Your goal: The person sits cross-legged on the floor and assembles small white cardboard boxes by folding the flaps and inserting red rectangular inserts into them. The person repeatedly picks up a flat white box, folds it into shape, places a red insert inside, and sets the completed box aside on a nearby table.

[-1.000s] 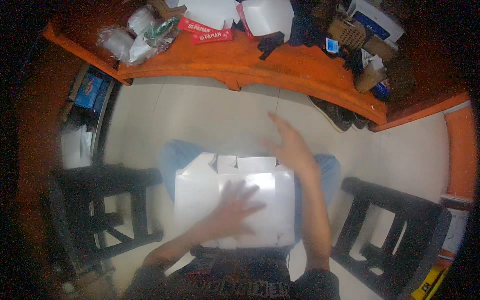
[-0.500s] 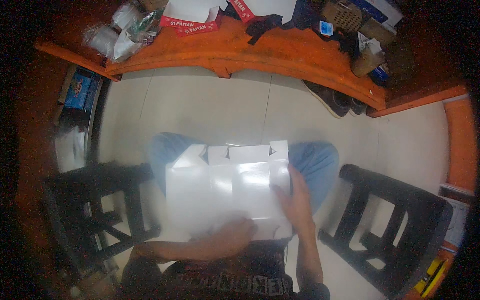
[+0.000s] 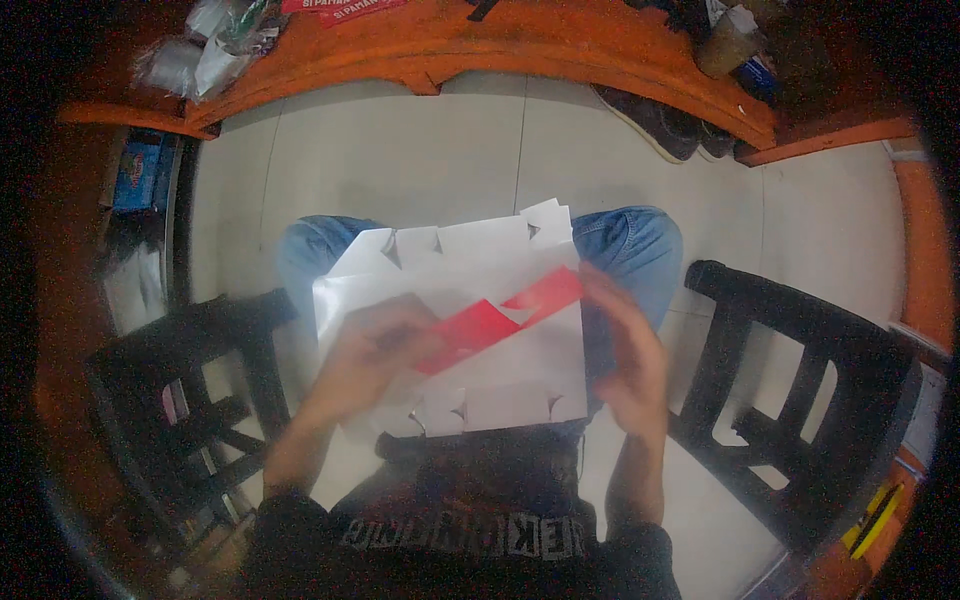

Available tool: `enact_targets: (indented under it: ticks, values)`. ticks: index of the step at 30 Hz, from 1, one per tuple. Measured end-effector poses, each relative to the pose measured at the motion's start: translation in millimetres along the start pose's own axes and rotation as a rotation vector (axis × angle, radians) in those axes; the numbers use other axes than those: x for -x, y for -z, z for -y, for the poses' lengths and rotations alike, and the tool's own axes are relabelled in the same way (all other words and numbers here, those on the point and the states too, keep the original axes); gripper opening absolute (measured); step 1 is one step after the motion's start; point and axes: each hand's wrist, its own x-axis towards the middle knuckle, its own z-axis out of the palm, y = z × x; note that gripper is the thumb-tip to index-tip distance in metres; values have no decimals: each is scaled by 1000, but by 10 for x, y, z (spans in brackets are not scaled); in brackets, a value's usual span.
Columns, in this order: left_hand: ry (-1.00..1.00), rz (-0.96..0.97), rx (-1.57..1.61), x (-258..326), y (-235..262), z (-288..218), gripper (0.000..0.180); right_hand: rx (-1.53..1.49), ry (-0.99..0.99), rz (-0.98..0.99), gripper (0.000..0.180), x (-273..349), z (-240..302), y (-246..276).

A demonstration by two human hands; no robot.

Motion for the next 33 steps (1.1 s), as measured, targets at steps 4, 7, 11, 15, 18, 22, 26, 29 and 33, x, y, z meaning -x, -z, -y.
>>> enact_targets:
  ticks: [4,7,11,15,18,22,26,29,33]
  values:
    - [-54,-7,-84,-48,-26,44,23,145,30,-180,50,-93,-92,-284]
    - [29,-70,-117,-117,-91,85,24,266,166,-87,38,-181,-176,-369]
    - [7,3,-121,-123,-193,122,23,641,208,108,30,-284,9,-444]
    - [-54,39,-179,-134,-257,174,21,699,174,253,28,-240,51,-391]
    - [-123,65,-220,-133,-283,194,19,715,145,305,33,-196,67,-351]
    - [-177,98,-291,-134,-310,212,20,791,104,403,42,-147,123,-367]
    - [-108,189,-269,-118,-250,212,21,932,67,435,40,-90,198,-419]
    - [-47,115,-269,13,-212,62,22,978,29,498,32,-35,189,-324]
    - [-454,-84,-418,702,-179,-275,23,814,33,357,21,-88,263,-314]
